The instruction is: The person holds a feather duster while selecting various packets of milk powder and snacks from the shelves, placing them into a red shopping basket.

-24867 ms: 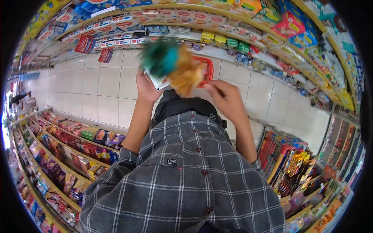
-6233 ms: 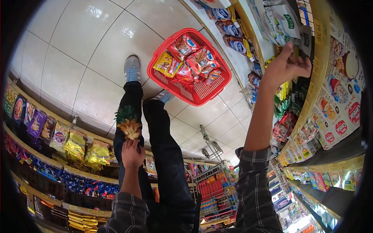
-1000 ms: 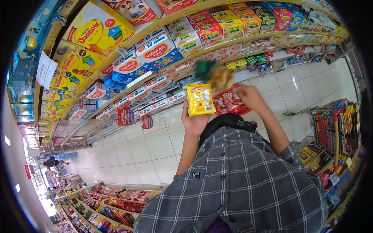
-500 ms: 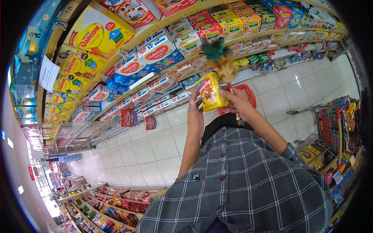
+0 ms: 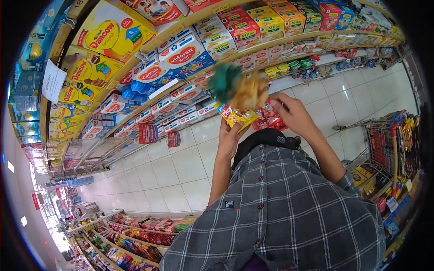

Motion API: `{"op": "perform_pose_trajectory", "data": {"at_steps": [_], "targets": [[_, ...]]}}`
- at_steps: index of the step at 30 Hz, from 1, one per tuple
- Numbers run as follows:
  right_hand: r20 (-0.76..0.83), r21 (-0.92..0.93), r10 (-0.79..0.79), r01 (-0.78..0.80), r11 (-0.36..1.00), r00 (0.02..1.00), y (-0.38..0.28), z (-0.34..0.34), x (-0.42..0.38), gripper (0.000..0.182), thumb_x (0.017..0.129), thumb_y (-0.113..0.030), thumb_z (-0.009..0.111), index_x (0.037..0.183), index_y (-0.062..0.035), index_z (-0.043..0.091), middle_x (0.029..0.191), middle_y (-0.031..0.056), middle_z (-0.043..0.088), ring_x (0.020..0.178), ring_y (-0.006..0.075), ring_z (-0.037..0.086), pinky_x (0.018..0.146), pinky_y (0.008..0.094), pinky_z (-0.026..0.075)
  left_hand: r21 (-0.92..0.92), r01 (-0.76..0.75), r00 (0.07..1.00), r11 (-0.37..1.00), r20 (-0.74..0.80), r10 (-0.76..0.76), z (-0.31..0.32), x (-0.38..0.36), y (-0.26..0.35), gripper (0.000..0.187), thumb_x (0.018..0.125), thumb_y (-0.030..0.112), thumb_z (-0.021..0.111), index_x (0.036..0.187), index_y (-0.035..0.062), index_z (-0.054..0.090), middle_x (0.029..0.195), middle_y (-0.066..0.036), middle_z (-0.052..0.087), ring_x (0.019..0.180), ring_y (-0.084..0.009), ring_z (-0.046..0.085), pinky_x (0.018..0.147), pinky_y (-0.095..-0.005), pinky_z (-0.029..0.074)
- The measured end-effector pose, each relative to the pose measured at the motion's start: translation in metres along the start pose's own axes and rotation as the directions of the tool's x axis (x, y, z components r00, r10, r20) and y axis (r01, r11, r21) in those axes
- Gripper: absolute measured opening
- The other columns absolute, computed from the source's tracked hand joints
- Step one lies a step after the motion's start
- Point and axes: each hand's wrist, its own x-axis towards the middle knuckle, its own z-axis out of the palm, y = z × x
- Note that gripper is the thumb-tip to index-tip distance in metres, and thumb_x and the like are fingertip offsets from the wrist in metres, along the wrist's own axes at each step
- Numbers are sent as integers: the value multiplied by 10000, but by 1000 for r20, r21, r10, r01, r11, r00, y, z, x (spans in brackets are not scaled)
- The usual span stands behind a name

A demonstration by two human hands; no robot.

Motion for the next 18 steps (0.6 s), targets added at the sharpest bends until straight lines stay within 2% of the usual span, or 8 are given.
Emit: {"op": "perform_pose_trajectory", "data": {"at_steps": [3,6,7,10,11,14,15,18], "targets": [[216,-88,-202,225,970,955,-4,4,-16,203,927,-184,572,1069,-64,653,855,161,656,803,335,643,705,419,495,44,-15,999,999,34,13,-57,9,-37,441,927,83,577,1327,9,406,1305,-150,517,1168,-307,575,1009,-476,495],[63,-173,-132,141,975,989,60,12,-1,206,937,-196,563,1059,-57,655,802,156,651,762,316,652,675,406,498,104,54,993,993,99,-65,-19,-2,-1,447,922,60,562,1329,-12,394,1294,-168,522,1165,-321,576,1006,-482,496],[-44,-123,38,-43,992,998,69,9,7,224,946,-223,556,1051,-52,655,759,162,645,713,321,652,635,407,494,81,51,996,995,63,-57,-13,-5,2,452,913,36,546,1329,-33,382,1296,-185,516,1173,-334,570,1005,-482,499],[-215,-120,37,-64,991,976,65,6,13,243,955,-245,547,1033,-48,665,733,169,638,666,315,647,600,398,485,31,83,996,996,-32,-82,-25,-9,-7,454,907,15,530,1332,-28,377,1295,-184,517,1184,-334,562,1001,-481,504],[-128,-79,72,-83,993,989,49,8,5,241,952,-255,549,1015,-62,679,769,186,642,707,315,659,620,402,487,-5,88,995,996,-51,-89,-31,-9,-9,461,905,12,533,1339,-20,382,1301,-177,516,1188,-332,559,999,-482,506],[253,-36,-89,101,994,963,26,22,-11,221,940,-193,576,1026,-9,663,855,155,670,788,262,660,719,362,495,-13,96,991,995,-91,-97,-33,-8,-12,493,929,6,524,1389,7,344,1340,-148,484,1186,-298,558,999,-466,503],[188,-90,-220,240,967,957,33,29,-13,203,929,-232,574,1024,-93,688,790,186,640,737,309,663,661,424,492,31,93,990,995,-113,-89,-53,-6,-27,510,909,-9,531,1385,-4,349,1324,-155,498,1168,-301,570,991,-463,510],[-9,-43,56,-56,997,998,115,43,11,213,911,-170,564,1069,-76,671,845,183,656,769,312,667,698,416,498,76,158,987,985,9,-159,-30,-1,-5,512,895,-11,546,1375,-7,370,1307,-155,517,1171,-297,570,989,-456,510]]}}
